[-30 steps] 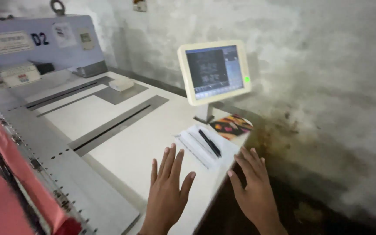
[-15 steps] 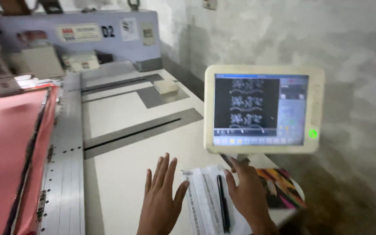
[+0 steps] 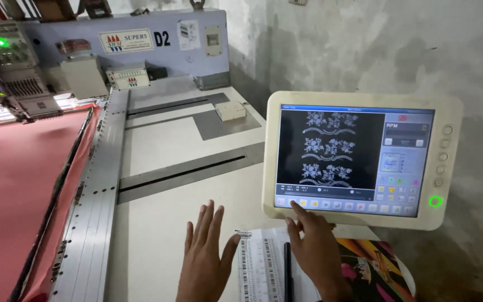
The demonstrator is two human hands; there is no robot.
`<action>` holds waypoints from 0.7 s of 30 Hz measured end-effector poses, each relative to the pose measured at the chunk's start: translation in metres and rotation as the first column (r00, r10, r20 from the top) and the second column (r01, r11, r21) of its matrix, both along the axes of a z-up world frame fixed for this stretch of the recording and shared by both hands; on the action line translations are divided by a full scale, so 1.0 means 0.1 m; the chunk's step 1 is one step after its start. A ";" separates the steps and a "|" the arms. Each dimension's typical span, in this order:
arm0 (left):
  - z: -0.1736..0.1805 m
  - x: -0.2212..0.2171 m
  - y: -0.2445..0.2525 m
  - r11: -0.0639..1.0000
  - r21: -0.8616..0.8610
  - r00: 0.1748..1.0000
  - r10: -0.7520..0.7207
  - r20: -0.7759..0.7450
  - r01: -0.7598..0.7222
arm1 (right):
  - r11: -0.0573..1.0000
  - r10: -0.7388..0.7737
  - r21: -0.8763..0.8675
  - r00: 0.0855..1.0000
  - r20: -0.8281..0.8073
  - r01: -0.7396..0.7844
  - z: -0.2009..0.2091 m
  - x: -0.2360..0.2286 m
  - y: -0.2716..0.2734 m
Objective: Aligning and clamping pink fabric onto a large industrial embroidery machine and using the control panel.
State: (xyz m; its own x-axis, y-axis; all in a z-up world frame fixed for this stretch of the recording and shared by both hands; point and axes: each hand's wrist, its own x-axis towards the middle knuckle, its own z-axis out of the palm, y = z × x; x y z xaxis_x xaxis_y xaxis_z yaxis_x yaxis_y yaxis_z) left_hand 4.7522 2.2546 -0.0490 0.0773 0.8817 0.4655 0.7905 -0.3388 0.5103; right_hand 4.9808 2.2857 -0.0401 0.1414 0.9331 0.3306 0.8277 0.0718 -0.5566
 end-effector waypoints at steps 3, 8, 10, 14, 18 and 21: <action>0.06 0.00 0.04 1.000 -0.019 1.000 -0.005 0.013 0.005 | 0.998 0.013 -0.059 0.999 0.038 -0.011 0.05 -0.04 -0.05; 0.01 -0.01 0.06 0.999 -0.020 0.999 -0.033 0.002 0.033 | 0.993 -0.043 -0.115 0.999 -0.033 0.038 0.07 -0.14 -0.18; -0.01 -0.02 0.07 0.999 -0.010 0.999 -0.049 0.002 0.049 | 0.998 -0.033 -0.063 0.999 -0.030 0.031 -0.07 -0.11 -0.16; 0.02 -0.03 0.06 0.998 0.010 0.998 -0.061 -0.009 0.061 | 0.993 -0.025 0.112 0.999 0.025 0.022 -0.13 -0.10 -0.16; 0.08 -0.07 0.00 0.994 0.096 0.998 -0.052 -0.037 0.055 | 0.953 -0.004 0.303 0.995 0.102 -0.027 0.02 -0.24 -0.27; 0.17 -0.16 -0.08 0.990 0.135 0.997 0.040 -0.070 -0.030 | 0.900 0.097 0.399 0.972 0.214 -0.178 0.13 -0.40 -0.33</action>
State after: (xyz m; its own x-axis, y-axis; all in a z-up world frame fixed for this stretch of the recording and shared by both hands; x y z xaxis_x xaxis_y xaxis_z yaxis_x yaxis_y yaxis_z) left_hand 4.7362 2.2467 -0.0324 0.0854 0.8144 0.5740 0.8360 -0.3720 0.4033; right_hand 4.9409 2.2526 -0.0276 -0.0794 0.7123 0.6974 0.8773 0.3821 -0.2904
